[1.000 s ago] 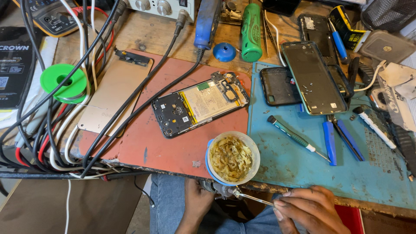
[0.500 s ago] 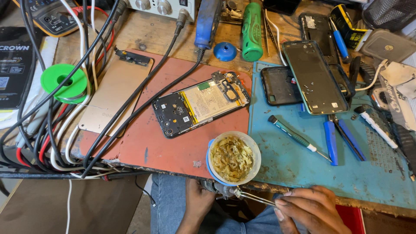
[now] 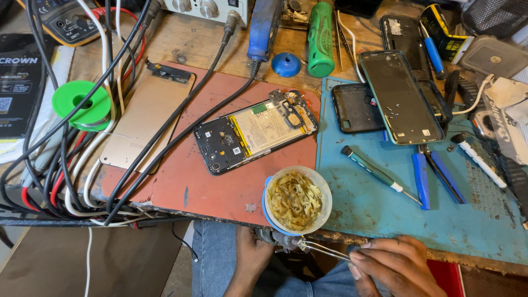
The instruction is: The person removes the back cover of a smartphone, unscrews internal components, and detaches the charging port assembly. They then use a soldering iron to work on the port's contacts.
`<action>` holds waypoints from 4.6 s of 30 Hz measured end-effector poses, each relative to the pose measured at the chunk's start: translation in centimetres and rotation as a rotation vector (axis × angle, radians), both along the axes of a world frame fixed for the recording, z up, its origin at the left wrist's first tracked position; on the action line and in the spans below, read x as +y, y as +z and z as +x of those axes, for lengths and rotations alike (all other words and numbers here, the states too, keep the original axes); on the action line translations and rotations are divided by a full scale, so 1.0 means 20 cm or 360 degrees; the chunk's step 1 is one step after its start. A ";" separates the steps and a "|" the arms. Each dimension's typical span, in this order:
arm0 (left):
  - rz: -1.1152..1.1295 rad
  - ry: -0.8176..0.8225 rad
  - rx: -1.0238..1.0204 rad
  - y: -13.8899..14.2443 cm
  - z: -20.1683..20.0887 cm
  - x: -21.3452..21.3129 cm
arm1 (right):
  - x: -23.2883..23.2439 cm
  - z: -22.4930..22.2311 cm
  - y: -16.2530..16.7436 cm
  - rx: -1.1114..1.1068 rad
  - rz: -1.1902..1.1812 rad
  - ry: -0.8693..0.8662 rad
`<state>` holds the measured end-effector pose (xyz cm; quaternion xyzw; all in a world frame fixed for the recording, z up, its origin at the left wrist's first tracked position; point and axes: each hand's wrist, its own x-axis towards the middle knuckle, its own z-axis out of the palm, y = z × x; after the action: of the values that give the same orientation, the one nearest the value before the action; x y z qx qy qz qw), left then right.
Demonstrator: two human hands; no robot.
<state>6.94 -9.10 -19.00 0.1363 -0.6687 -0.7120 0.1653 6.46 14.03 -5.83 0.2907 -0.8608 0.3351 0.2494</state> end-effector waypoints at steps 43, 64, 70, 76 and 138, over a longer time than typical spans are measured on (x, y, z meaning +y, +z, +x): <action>0.0006 0.0011 0.0076 0.01 0.00 0.01 | 0.05 -0.01 -0.04 -0.0017 -0.0021 0.0038; -0.0081 0.0011 0.0061 -0.03 0.01 -0.01 | 0.04 -0.02 -0.11 0.0274 -0.0110 0.0190; -0.0111 0.0007 0.0063 -0.01 0.01 -0.01 | 0.05 0.00 -0.10 0.0155 0.0006 0.0124; -0.0103 0.0005 0.0075 0.00 0.01 -0.01 | 0.05 0.01 -0.12 0.0124 -0.0032 0.0074; 0.0041 -0.0035 0.0057 0.02 0.01 0.00 | 0.17 0.15 -0.45 0.0506 0.0269 -0.0022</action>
<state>7.21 -9.18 -18.62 0.1184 -0.6579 -0.7247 0.1675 9.55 17.42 -14.88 0.3539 -0.8377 0.2097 0.3593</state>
